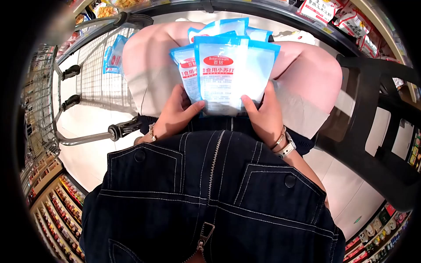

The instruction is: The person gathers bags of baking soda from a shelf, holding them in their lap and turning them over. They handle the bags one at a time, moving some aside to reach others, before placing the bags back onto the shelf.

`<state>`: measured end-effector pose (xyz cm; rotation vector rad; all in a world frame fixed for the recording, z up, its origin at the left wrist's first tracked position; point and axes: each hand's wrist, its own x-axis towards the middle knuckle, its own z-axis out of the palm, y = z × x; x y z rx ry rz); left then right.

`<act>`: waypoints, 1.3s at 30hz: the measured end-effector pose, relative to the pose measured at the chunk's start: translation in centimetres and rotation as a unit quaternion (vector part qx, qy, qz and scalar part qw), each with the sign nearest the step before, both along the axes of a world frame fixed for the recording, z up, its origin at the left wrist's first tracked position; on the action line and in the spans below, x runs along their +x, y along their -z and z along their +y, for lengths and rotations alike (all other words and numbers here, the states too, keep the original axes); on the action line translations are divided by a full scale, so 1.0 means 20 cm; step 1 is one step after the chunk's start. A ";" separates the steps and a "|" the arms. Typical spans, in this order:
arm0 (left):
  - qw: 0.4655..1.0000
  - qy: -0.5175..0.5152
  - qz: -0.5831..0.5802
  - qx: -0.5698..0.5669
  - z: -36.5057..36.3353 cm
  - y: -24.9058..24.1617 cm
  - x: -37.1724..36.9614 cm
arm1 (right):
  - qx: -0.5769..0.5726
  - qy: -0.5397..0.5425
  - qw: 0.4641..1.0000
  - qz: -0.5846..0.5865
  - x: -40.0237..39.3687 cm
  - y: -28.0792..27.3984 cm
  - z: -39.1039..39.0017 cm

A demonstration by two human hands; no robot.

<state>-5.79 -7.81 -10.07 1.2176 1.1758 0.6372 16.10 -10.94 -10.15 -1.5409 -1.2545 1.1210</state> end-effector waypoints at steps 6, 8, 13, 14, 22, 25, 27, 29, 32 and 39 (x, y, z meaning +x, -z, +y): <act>0.992 0.068 0.086 0.056 -0.02 0.00 0.02 | 0.061 -0.041 0.983 -0.171 -0.01 0.02 -0.01; 0.997 0.069 0.046 0.001 -0.02 -0.06 0.05 | 0.072 -0.058 0.982 -0.166 0.00 0.01 -0.01; 0.995 0.093 -0.025 -0.024 -0.02 -0.05 0.11 | 0.059 -0.059 0.983 -0.165 -0.02 -0.03 -0.04; 0.995 0.100 -0.022 0.004 -0.02 -0.05 0.12 | 0.050 -0.061 0.983 -0.165 -0.02 -0.03 -0.05; 0.992 0.109 -0.040 0.055 -0.01 -0.15 0.18 | 0.114 -0.086 0.989 -0.044 -0.01 -0.09 -0.04; 0.988 0.110 -0.111 0.006 0.09 -0.26 0.20 | 0.118 -0.031 0.992 -0.013 0.07 -0.18 0.02; 0.968 0.092 -0.232 0.021 0.15 -0.29 0.24 | 0.094 0.026 0.994 -0.044 0.11 -0.33 0.07; 0.962 0.129 -0.238 0.031 0.20 -0.35 0.29 | -0.046 -0.013 0.972 0.230 0.15 -0.44 0.10; 0.961 0.183 -0.208 0.022 0.27 -0.41 0.36 | -0.184 -0.068 0.905 0.378 0.27 -0.49 0.09; 0.929 0.244 -0.271 -0.066 0.28 -0.47 0.67 | 0.006 0.121 0.970 0.209 0.49 -0.46 -0.11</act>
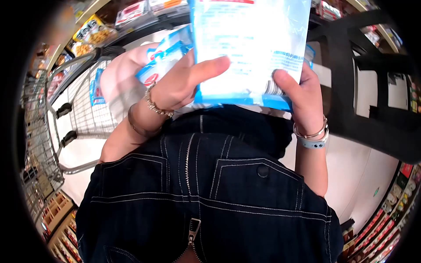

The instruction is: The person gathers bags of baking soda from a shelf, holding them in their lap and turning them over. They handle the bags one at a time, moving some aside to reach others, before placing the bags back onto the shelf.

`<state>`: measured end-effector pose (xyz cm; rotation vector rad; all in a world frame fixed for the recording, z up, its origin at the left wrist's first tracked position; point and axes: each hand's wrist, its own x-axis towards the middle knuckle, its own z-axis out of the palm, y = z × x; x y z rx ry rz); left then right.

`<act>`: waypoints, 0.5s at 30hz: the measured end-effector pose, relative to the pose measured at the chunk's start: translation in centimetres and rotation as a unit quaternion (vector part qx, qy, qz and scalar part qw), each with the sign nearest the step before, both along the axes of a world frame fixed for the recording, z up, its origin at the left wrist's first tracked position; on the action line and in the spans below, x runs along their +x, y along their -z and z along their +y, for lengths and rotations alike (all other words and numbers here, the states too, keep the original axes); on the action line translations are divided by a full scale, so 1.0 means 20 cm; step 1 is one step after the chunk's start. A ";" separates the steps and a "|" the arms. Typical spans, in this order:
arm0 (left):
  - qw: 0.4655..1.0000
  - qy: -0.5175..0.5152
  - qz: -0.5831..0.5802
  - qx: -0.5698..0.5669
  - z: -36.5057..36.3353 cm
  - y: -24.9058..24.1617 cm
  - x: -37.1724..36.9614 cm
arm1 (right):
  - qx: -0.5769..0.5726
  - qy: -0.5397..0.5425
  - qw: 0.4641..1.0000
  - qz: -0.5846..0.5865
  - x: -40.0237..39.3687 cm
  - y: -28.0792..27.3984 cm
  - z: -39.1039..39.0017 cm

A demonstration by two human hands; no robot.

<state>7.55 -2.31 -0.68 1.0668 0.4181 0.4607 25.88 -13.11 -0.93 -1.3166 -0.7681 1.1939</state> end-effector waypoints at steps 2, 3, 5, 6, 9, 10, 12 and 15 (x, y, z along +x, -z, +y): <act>0.995 0.006 0.056 -0.078 -0.03 0.17 0.10 | -0.066 0.084 0.994 -0.032 0.02 0.05 -0.06; 0.988 0.019 0.118 -0.102 -0.06 0.22 0.14 | -0.103 0.078 0.991 -0.032 0.08 0.15 -0.10; 0.982 0.002 0.179 -0.064 -0.13 0.30 0.18 | -0.144 0.067 0.987 0.025 0.11 0.25 -0.18; 0.991 -0.028 0.123 -0.033 -0.16 0.32 0.20 | -0.126 0.063 0.989 0.047 0.12 0.26 -0.20; 0.989 0.004 0.150 -0.004 -0.19 0.36 0.18 | -0.114 0.056 0.990 0.055 0.11 0.25 -0.23; 0.989 0.000 0.147 0.000 -0.19 0.38 0.18 | -0.095 0.056 0.993 0.048 0.11 0.26 -0.22; 0.989 0.006 0.142 0.035 -0.19 0.39 0.15 | -0.104 0.036 0.993 0.040 0.13 0.25 -0.23; 0.994 0.013 0.106 0.015 -0.18 0.39 0.15 | -0.084 0.007 0.996 0.002 0.14 0.24 -0.24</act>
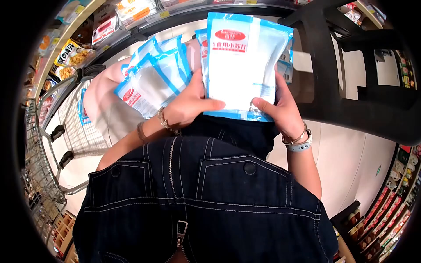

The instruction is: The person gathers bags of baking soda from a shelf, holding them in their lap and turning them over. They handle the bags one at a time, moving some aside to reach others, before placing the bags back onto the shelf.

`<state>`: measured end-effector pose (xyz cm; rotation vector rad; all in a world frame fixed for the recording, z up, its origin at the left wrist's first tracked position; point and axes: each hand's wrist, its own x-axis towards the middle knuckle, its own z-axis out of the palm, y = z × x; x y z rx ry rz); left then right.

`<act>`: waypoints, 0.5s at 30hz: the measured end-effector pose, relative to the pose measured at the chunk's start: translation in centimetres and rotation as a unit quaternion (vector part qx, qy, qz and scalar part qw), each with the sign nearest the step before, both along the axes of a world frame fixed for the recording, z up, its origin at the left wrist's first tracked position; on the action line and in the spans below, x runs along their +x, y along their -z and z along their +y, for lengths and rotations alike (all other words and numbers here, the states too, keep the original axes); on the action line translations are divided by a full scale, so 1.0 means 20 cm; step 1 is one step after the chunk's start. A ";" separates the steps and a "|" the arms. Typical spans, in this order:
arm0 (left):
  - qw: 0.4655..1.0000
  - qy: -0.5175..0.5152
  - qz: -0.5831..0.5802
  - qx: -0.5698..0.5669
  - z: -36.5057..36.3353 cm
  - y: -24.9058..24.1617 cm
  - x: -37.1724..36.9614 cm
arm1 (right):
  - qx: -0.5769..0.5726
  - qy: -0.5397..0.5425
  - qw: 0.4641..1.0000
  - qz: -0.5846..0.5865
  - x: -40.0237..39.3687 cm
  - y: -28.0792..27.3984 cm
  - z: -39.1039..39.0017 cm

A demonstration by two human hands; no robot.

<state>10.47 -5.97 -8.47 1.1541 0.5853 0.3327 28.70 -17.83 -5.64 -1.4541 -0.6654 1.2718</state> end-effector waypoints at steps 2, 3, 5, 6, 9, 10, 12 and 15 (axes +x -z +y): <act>0.988 -0.030 0.010 -0.151 0.03 -0.04 0.02 | -0.014 -0.044 0.999 -0.029 0.00 -0.03 0.01; 0.973 -0.044 0.015 -0.227 0.05 -0.08 0.03 | -0.022 -0.066 0.997 -0.044 0.00 -0.06 0.01; 0.987 -0.057 0.024 -0.148 0.03 -0.02 0.05 | -0.010 -0.048 0.995 -0.087 0.04 -0.04 0.03; 0.992 -0.059 0.012 -0.115 0.02 0.00 0.05 | 0.008 0.009 0.996 -0.094 0.04 -0.05 0.06; 0.997 -0.055 -0.001 -0.058 0.01 0.03 0.04 | 0.048 0.077 0.974 -0.208 0.10 -0.05 0.14; 0.997 -0.053 -0.008 -0.049 0.00 0.04 0.04 | 0.040 0.089 0.982 -0.164 0.11 -0.06 0.16; 0.998 -0.048 -0.022 -0.020 0.00 0.05 0.03 | 0.041 0.098 0.986 -0.131 0.13 -0.07 0.20; 0.997 -0.066 -0.008 -0.030 -0.01 0.07 0.03 | 0.061 0.091 0.982 -0.156 0.16 -0.08 0.27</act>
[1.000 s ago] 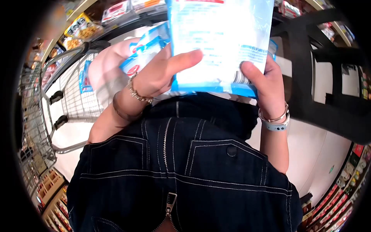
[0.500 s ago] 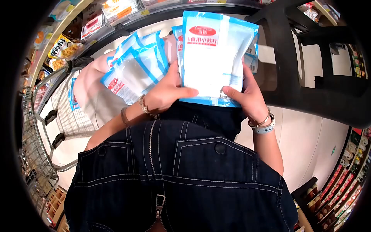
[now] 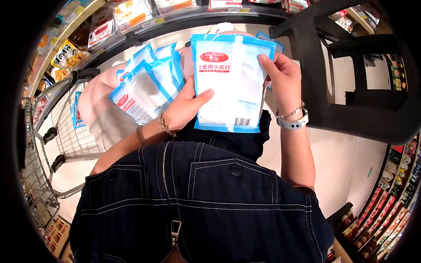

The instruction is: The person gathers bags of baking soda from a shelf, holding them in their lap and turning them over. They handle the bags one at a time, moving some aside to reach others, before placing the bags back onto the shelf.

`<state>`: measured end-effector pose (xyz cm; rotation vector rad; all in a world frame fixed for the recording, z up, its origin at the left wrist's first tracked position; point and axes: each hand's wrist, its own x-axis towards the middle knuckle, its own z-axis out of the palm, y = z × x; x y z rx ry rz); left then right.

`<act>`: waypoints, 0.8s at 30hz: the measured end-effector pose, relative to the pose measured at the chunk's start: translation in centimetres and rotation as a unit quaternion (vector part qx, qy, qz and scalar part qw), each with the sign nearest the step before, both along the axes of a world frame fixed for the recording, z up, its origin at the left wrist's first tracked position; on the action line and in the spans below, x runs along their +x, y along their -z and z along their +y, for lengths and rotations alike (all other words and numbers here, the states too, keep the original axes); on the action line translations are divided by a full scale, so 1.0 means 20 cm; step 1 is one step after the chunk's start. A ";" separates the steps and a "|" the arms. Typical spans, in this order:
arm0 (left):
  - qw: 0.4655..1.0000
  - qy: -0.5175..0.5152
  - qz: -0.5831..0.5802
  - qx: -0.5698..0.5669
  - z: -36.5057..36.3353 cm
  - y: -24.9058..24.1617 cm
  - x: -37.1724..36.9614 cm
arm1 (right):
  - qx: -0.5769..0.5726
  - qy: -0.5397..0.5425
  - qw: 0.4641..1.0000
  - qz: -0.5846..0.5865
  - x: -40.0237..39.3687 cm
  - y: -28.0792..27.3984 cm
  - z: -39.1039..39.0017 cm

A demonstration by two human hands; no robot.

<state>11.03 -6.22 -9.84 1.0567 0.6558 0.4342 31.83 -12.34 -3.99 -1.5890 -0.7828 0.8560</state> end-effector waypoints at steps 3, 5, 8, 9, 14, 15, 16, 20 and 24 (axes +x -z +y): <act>1.000 -0.017 -0.014 -0.001 -0.02 -0.03 0.01 | 0.016 0.003 1.000 0.006 0.02 0.07 0.08; 1.000 -0.009 0.008 0.015 -0.03 -0.06 0.01 | 0.047 0.040 0.998 -0.005 -0.03 0.12 0.11; 0.999 0.000 -0.005 -0.054 -0.02 -0.06 0.01 | 0.050 0.072 0.995 -0.039 -0.04 0.18 0.13; 0.995 0.016 0.003 -0.096 -0.01 -0.09 0.01 | 0.048 0.073 0.995 -0.053 -0.04 0.18 0.14; 0.983 0.021 -0.023 -0.182 0.00 -0.13 0.03 | 0.027 0.094 0.986 -0.134 -0.02 0.20 0.17; 0.982 0.009 -0.036 -0.186 -0.01 -0.12 0.04 | 0.020 0.085 0.986 -0.142 -0.02 0.20 0.17; 0.981 -0.002 -0.049 -0.189 -0.02 -0.11 0.05 | 0.012 0.076 0.986 -0.151 -0.01 0.19 0.18; 0.975 -0.029 -0.068 -0.208 -0.02 -0.10 0.07 | -0.009 0.067 0.986 -0.154 0.04 0.19 0.21; 0.973 -0.057 -0.065 -0.212 -0.05 -0.12 0.08 | -0.046 0.084 0.952 -0.290 -0.01 0.14 0.22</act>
